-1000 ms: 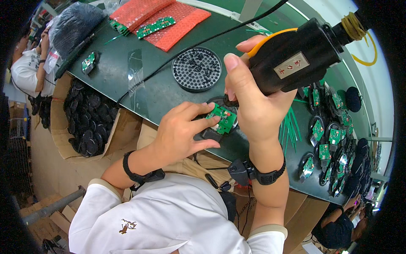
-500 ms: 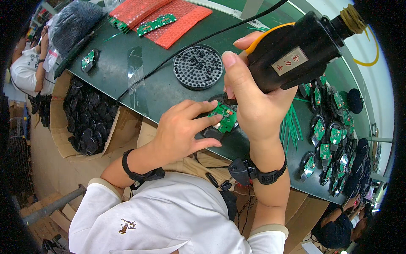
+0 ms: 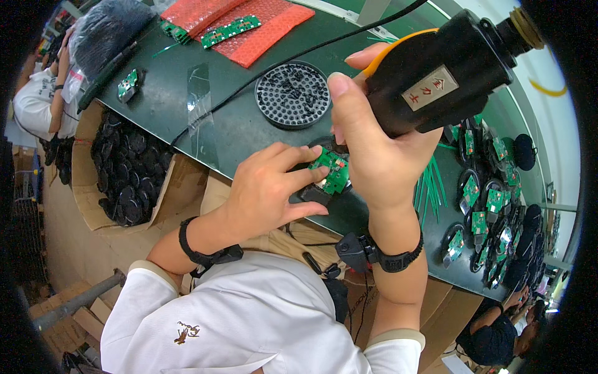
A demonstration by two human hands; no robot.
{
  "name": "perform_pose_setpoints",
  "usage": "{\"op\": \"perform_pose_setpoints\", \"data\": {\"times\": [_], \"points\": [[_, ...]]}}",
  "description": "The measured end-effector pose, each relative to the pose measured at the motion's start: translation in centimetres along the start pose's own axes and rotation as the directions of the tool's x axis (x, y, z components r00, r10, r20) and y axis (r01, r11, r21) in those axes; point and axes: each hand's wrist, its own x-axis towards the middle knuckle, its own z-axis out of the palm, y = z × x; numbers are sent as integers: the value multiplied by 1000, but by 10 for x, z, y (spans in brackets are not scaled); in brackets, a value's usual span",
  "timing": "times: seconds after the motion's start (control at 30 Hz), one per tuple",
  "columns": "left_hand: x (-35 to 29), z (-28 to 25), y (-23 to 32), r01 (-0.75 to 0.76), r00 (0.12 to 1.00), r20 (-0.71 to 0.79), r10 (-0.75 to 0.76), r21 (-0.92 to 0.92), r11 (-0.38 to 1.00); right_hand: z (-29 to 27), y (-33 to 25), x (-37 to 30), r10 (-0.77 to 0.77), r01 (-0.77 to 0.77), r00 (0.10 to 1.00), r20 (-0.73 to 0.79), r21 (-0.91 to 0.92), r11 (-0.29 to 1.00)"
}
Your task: The person is assembling circuit boards into plastic housings and using an electric screwdriver to secure them.
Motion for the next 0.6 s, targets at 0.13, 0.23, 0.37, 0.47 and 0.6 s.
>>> {"op": "perform_pose_setpoints", "data": {"times": [0.13, 0.23, 0.37, 0.47, 0.6], "points": [[0, 0, -1, 3, 1000, 7, -3, 1, 1000, 1, 1, -1, 2, -2, 1000, 6, 14, 1000], [0, 0, -1, 3, 1000, 6, -3, -10, 1000, 1, 2, -2, -1, 1, 1000, 21, -13, 1000], [2, -1, 0, 7, 1000, 1, -7, -22, 1000, 3, 2, -3, 25, -25, 999, 48, 13, 1000], [2, -2, 0, 9, 1000, 12, -9, -21, 1000, 6, 2, -2, 11, -11, 999, 52, 11, 1000], [1, -1, -1, 5, 1000, -3, -5, -23, 1000, 4, 1, -3, 11, -9, 997, 77, -25, 1000]]}}
